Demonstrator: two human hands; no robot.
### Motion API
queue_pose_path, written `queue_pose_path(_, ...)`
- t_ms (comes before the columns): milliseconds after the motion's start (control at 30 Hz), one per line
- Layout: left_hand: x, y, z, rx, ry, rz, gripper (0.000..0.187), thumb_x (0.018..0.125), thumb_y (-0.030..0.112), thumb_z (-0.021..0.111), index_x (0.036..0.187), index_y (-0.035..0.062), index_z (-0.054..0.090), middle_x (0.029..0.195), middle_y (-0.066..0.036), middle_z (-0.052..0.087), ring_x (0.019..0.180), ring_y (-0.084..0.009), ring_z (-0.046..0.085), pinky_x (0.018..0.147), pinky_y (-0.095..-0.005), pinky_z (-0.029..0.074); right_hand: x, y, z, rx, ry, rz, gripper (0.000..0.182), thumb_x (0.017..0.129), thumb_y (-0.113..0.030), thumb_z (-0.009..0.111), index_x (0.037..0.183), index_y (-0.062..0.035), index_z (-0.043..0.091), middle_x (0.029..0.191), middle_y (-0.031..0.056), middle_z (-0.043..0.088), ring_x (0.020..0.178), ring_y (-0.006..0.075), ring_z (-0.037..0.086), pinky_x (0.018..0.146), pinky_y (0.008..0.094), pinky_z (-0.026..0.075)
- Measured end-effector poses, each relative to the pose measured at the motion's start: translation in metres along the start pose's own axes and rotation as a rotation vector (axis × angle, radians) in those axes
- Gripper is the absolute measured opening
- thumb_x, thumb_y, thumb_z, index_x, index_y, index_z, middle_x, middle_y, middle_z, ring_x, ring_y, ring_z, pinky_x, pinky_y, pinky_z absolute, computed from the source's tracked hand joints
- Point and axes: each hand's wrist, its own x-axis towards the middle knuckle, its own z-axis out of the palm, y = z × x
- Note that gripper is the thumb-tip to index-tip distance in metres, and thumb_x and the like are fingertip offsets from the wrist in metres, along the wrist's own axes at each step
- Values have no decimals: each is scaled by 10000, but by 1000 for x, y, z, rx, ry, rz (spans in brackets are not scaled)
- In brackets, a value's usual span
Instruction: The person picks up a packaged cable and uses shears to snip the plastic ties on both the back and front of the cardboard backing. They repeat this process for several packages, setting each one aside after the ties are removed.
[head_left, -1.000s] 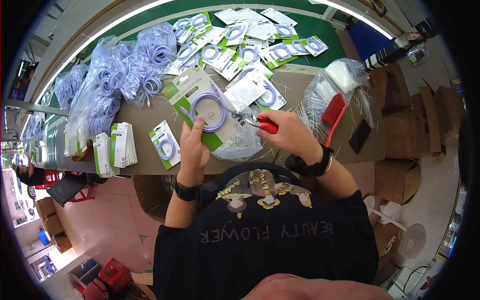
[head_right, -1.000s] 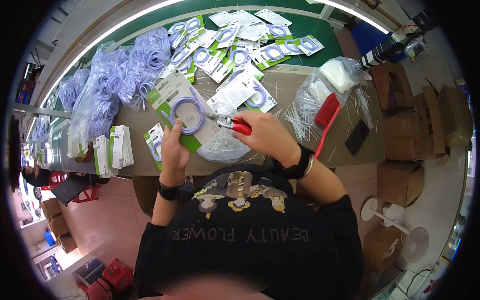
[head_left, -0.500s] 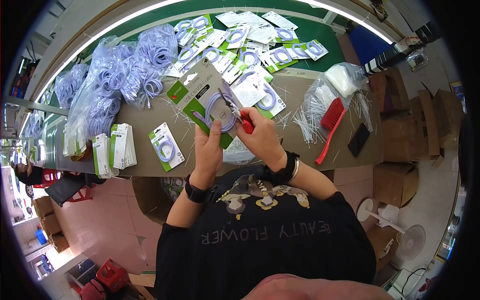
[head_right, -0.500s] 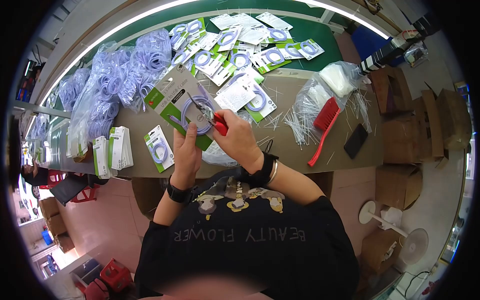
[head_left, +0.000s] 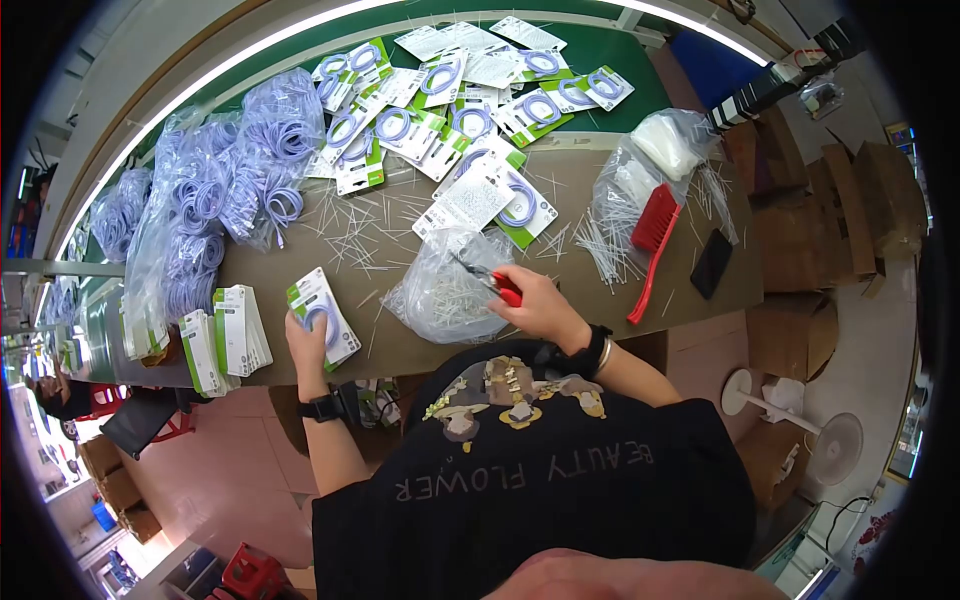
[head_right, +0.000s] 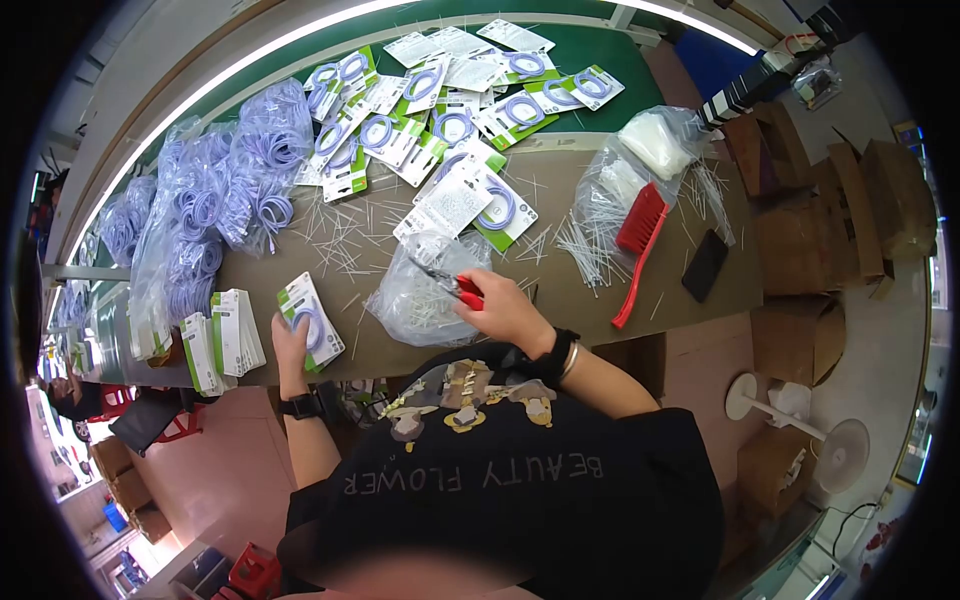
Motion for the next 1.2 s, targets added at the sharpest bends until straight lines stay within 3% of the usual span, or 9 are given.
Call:
queue_pose_path(67, 0, 82, 34, 188, 93, 110, 613, 757, 229, 711, 1231, -72, 465, 1206, -229, 531, 1125, -323, 520, 968, -389, 400, -10, 6, -8, 12, 2, 56, 360, 774, -122, 674, 1093, -12, 549, 925, 136, 620, 806, 218, 616, 745, 301, 485)
queue_pose_path(267, 74, 131, 181, 340, -290, 476, 605, 743, 281, 715, 1211, -32, 493, 1173, -233, 559, 1104, -383, 523, 932, -435, 423, -31, 24, -22, 277, 107, 206, 409, 772, -118, 695, 1130, 2, 538, 942, 66, 624, 850, 130, 593, 785, 274, 477)
queue_pose_path(367, 79, 164, 211, 516, -489, 179, 630, 723, 280, 727, 1226, -16, 490, 1167, -212, 574, 1081, -362, 546, 888, -435, 453, -46, 34, -26, 335, 177, 244, 423, 768, -117, 702, 1138, 4, 535, 950, 59, 624, 860, 124, 592, 790, 272, 477)
queue_pose_path(533, 83, 157, 214, 677, -439, 226, 530, 720, 284, 726, 1134, -2, 562, 1011, -177, 640, 954, -314, 617, 792, -399, 494, -61, 37, -34, 453, 265, 344, 426, 792, -63, 679, 1178, 7, 512, 1021, 46, 590, 935, 115, 565, 837, 259, 461)
queue_pose_path(600, 99, 144, 200, 232, -776, 32, 375, 733, 259, 712, 994, 4, 623, 801, -106, 655, 763, -230, 644, 677, -333, 500, -64, 37, -38, 495, 273, 379, 420, 804, -38, 666, 1189, 9, 504, 1048, 45, 574, 966, 112, 551, 857, 253, 452)
queue_pose_path(667, 97, 141, 175, 8, -708, 24, 278, 755, 226, 692, 906, -1, 636, 686, -42, 618, 665, -147, 608, 604, -289, 478, -63, 39, -39, 454, 249, 374, 427, 801, -48, 671, 1190, 7, 505, 1045, 44, 575, 964, 114, 552, 855, 254, 453)
queue_pose_path(867, 51, 175, 64, -272, -357, 275, 241, 837, 121, 607, 1030, -21, 592, 868, -56, 643, 822, -139, 614, 705, -274, 487, -44, 33, -42, 356, 158, 249, 472, 767, -125, 710, 1177, 8, 518, 1044, 79, 602, 924, 134, 583, 813, 273, 473)
queue_pose_path(967, -12, 210, 46, -886, -300, -29, 301, 881, 78, 519, 1156, -42, 510, 1043, -115, 616, 942, -185, 608, 819, -307, 494, -31, -4, -56, 134, 124, 86, 490, 737, -128, 716, 1171, -3, 524, 1053, 95, 599, 941, 198, 590, 830, 324, 468)
queue_pose_path(1200, -88, 207, 49, -1029, -384, -307, 365, 897, 70, 453, 1235, -66, 436, 1140, -170, 577, 997, -229, 604, 867, -337, 494, -12, -59, -82, -493, 71, -346, 503, 700, -146, 724, 1164, -67, 546, 1051, 91, 582, 968, 263, 546, 874, 389, 414)
